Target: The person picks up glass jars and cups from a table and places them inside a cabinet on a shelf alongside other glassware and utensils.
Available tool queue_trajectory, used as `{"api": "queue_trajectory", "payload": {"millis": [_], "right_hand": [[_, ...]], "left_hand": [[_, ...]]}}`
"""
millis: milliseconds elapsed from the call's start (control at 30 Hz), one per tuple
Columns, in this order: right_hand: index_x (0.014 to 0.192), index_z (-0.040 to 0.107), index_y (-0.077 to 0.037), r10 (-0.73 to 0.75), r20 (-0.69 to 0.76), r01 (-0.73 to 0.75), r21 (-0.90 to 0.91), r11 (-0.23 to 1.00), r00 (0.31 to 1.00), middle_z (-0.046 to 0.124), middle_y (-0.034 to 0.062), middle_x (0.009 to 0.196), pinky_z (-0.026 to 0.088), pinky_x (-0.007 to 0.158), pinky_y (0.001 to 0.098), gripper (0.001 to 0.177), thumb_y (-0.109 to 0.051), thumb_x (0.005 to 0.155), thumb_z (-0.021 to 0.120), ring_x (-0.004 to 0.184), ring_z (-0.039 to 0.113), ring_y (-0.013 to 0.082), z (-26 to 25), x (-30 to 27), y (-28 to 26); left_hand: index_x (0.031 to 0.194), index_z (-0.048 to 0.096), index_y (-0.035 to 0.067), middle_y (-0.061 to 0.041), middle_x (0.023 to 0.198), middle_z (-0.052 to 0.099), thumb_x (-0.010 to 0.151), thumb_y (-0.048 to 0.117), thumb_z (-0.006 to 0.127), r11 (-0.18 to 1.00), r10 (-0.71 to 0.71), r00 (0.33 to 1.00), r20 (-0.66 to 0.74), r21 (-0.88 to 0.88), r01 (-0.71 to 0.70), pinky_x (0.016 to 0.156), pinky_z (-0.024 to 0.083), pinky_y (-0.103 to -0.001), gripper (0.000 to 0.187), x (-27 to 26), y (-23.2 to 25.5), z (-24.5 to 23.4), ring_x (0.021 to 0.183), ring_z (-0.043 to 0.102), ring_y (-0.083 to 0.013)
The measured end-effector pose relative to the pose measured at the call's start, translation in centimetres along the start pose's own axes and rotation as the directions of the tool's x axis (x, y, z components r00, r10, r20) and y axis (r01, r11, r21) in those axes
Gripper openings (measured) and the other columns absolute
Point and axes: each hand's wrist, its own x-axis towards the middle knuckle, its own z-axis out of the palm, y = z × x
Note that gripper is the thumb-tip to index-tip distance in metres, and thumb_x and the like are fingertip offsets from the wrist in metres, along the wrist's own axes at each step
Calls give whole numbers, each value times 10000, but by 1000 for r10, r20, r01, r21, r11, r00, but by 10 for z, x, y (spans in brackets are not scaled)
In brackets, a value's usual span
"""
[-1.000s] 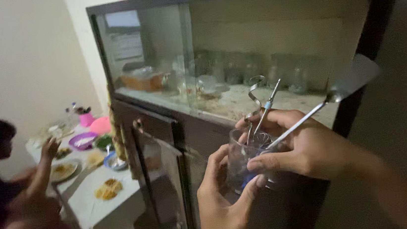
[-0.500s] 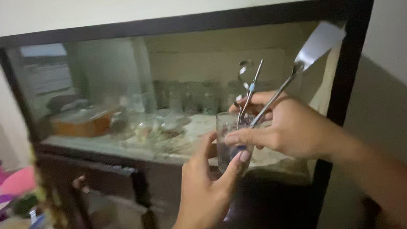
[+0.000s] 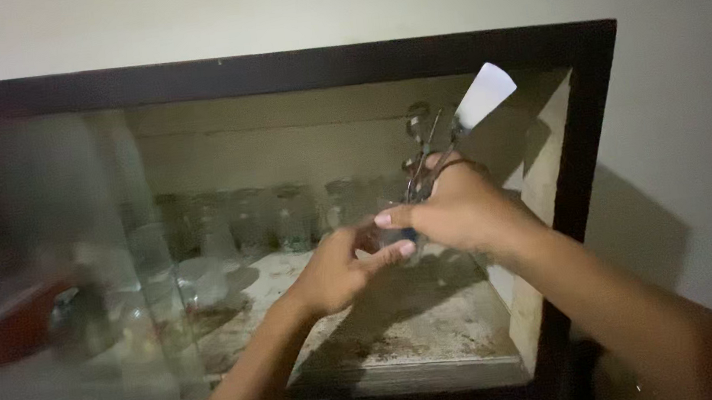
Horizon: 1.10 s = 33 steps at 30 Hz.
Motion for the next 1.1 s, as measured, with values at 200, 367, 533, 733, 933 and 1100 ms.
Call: {"api": "queue_trajectory", "payload": {"millis": [200, 367, 533, 733, 933, 1100], "right_hand": [[934, 701, 70, 188, -51, -176, 181, 968, 981, 718, 233, 940, 517, 752, 412, 467, -313, 671, 755, 880, 684, 348, 33, 35, 2], [977, 659, 36, 200, -220, -199, 27, 980, 955, 663, 204, 1052, 490, 825, 357, 448, -299, 690, 734, 970, 647, 280, 63, 101, 39], [1064, 619, 31, 258, -213, -282, -93, 955, 942, 605, 222, 1141, 472, 874, 371, 464, -302, 746, 678, 1044, 600, 293, 84, 172, 80], [1143, 551, 6, 311, -177, -346, -221, 912, 934, 548, 210, 1207, 443, 917, 371, 504, -307, 765, 664, 1102, 551, 294, 101, 195, 96], [1222, 483, -19, 329, -213, -386, -357, 851, 920, 490, 198, 1273, 413, 960, 371, 553, -312, 784, 649, 1160, 501, 294, 114, 200, 112], [1288, 427, -40, 276, -223, -350, -456, 818, 935, 442, 188, 1329, 389, 995, 372, 600, -317, 799, 638, 1209, 459, 295, 128, 211, 113]], "left_hand": [[1059, 625, 34, -160, 926, 682, 855, 478, 491, 999, 4, 989, 147, -35, 2, 767, 493, -413, 507, 13, -35, -5, 855, 653, -270], [1032, 642, 39, -180, 946, 664, 850, 336, 536, 996, -41, 999, 18, 81, 39, 784, 464, -417, 364, 9, -44, -8, 890, 631, -309], [909, 651, -26, -228, 898, 665, 869, 226, 525, 961, -248, 965, 83, 149, 234, 793, 488, -415, 284, 13, -61, -8, 869, 672, -310], [859, 675, 36, -191, 867, 658, 823, 233, 563, 975, -152, 981, 117, 181, 129, 769, 475, -438, 230, 2, -66, -13, 859, 640, -336], [893, 662, 63, -181, 838, 654, 719, 164, 592, 978, -42, 996, 77, 205, 26, 728, 482, -434, 212, 2, -68, -12, 833, 638, -341], [858, 648, 56, -194, 795, 649, 844, 339, 546, 982, -69, 992, 106, 183, 49, 743, 485, -413, 301, -1, -59, -13, 791, 634, -350]]}}
